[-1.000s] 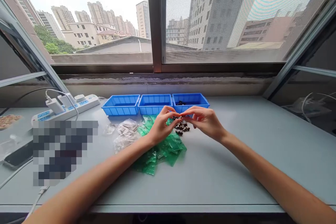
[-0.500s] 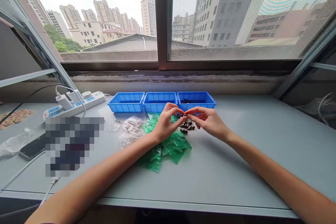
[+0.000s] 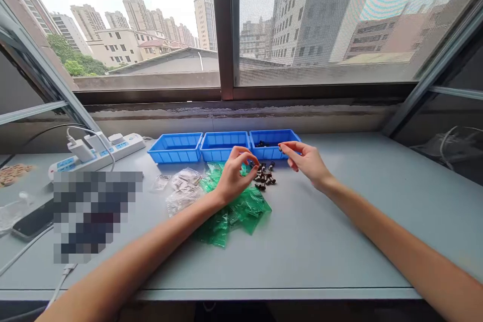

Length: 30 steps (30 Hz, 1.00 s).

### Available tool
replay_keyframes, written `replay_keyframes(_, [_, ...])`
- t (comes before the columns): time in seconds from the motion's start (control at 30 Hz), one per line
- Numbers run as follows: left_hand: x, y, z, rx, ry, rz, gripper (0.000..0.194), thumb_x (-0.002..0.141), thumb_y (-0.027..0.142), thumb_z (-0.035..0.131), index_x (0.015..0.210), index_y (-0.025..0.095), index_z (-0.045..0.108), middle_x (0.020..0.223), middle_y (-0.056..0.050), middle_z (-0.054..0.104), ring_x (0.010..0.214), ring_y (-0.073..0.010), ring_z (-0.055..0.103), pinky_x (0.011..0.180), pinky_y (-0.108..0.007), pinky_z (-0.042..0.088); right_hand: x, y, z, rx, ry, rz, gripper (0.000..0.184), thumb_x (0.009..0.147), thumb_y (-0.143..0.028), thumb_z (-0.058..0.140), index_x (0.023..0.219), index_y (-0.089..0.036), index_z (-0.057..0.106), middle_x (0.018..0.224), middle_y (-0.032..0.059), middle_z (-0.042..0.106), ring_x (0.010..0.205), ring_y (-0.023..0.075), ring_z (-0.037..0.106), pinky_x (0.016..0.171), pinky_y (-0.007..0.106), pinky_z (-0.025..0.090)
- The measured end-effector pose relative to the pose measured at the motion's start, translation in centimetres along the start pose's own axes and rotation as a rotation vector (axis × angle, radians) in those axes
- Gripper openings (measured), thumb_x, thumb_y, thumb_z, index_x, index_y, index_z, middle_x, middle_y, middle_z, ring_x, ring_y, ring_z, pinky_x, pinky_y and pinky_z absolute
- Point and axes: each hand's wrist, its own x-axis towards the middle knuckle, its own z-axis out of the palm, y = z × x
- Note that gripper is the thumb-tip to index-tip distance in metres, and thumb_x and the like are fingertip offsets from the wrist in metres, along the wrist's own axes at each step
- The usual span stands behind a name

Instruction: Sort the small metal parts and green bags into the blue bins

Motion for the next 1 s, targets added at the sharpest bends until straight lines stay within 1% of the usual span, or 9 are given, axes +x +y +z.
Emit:
replay_keyframes(0.1, [0.0, 0.0, 0.0, -0.006, -0.01, -0.006, 0.011, 0.075, 0.008, 0.057, 0.076, 0.018, 0.058, 0.093, -0.004, 0.05, 0.087, -0.0145, 0.053, 0.065, -0.024, 0.046, 0.3, 0.5, -0.3, -0.031, 0.041, 0.002, 0.044, 0.064, -0.058, 0.067, 0.082, -0.017, 0.068, 0.064, 0.0008, 0.06, 0.044, 0.0081, 0.046, 0.036, 0.022, 0.037])
replay_keyframes(0.23, [0.0, 0.1, 0.0, -0.005, 0.002, -0.011, 0.012, 0.074, 0.007, 0.057, 0.076, 0.018, 0.058, 0.092, -0.004, 0.05, 0.088, -0.0149, 0.053, 0.064, -0.024, 0.046, 0.3, 0.5, -0.3, -0.043, 0.076, -0.001, 0.043, 0.063, -0.057, 0.068, 0.082, -0.017, 0.068, 0.074, 0.0038, 0.064, 0.047, 0.0089, 0.051, 0.035, 0.021, 0.04])
replay_keyframes(0.47, [0.0, 0.2, 0.0, -0.003, 0.002, -0.016, 0.012, 0.074, 0.006, 0.055, 0.076, 0.018, 0.058, 0.091, -0.005, 0.051, 0.087, -0.0151, 0.053, 0.063, -0.024, 0.045, 0.3, 0.4, -0.6, -0.066, 0.086, -0.004, 0.038, 0.065, -0.051, 0.069, 0.083, -0.017, 0.069, 0.074, 0.004, 0.064, 0.047, 0.0087, 0.053, 0.035, 0.021, 0.045])
replay_keyframes(0.63, [0.0, 0.2, -0.1, 0.003, -0.011, -0.025, 0.011, 0.075, 0.007, 0.055, 0.076, 0.018, 0.058, 0.092, -0.005, 0.051, 0.088, -0.0155, 0.054, 0.062, -0.024, 0.045, 0.3, 0.5, -0.7, -0.083, 0.064, -0.019, 0.037, 0.068, -0.05, 0.068, 0.085, -0.017, 0.069, 0.081, 0.0062, 0.067, 0.048, 0.0094, 0.055, 0.036, 0.021, 0.047])
replay_keyframes(0.7, [0.0, 0.2, -0.1, 0.006, -0.008, -0.024, 0.012, 0.075, 0.007, 0.054, 0.077, 0.018, 0.058, 0.092, -0.005, 0.051, 0.088, -0.0154, 0.054, 0.062, -0.024, 0.045, 0.2, 0.3, -0.6, -0.091, 0.041, -0.033, 0.04, 0.068, -0.05, 0.067, 0.092, -0.018, 0.069, 0.091, 0.0078, 0.068, 0.051, 0.0104, 0.058, 0.036, 0.021, 0.048])
replay_keyframes(0.8, [0.0, 0.2, 0.0, 0.014, -0.01, -0.022, 0.012, 0.074, 0.007, 0.054, 0.077, 0.018, 0.058, 0.092, -0.005, 0.051, 0.087, -0.0151, 0.054, 0.061, -0.024, 0.045, 0.0, -0.2, -0.5, -0.096, -0.031, -0.069, 0.045, 0.07, -0.047, 0.066, 0.107, -0.021, 0.065, 0.108, 0.0099, 0.066, 0.059, 0.014, 0.064, 0.036, 0.021, 0.046])
replay_keyframes(0.83, [0.0, 0.2, 0.0, 0.015, -0.01, -0.021, 0.012, 0.074, 0.007, 0.054, 0.077, 0.018, 0.058, 0.092, -0.005, 0.051, 0.086, -0.015, 0.054, 0.061, -0.024, 0.045, -0.1, -0.4, -0.5, -0.115, -0.059, -0.082, 0.045, 0.071, -0.045, 0.065, 0.109, -0.021, 0.065, 0.109, 0.0098, 0.066, 0.059, 0.0147, 0.065, 0.037, 0.022, 0.045])
replay_keyframes(0.9, [0.0, 0.2, 0.0, 0.014, -0.008, -0.018, 0.012, 0.074, 0.007, 0.054, 0.077, 0.018, 0.058, 0.092, -0.005, 0.051, 0.086, -0.0149, 0.054, 0.062, -0.024, 0.045, -0.3, -0.5, -0.5, -0.211, -0.11, -0.127, 0.035, 0.072, -0.04, 0.064, 0.101, -0.021, 0.068, 0.102, 0.0081, 0.069, 0.055, 0.014, 0.063, 0.04, 0.024, 0.045])
replay_keyframes(1.0, [0.0, 0.1, 0.0, 0.01, -0.007, -0.015, 0.013, 0.074, 0.006, 0.054, 0.077, 0.018, 0.058, 0.091, -0.005, 0.051, 0.086, -0.0148, 0.053, 0.062, -0.024, 0.045, -0.4, -0.2, -0.5, -0.466, -0.144, -0.258, 0.015, 0.073, -0.03, 0.063, 0.081, -0.023, 0.073, 0.088, 0.0035, 0.072, 0.049, 0.011, 0.056, 0.051, 0.027, 0.047])
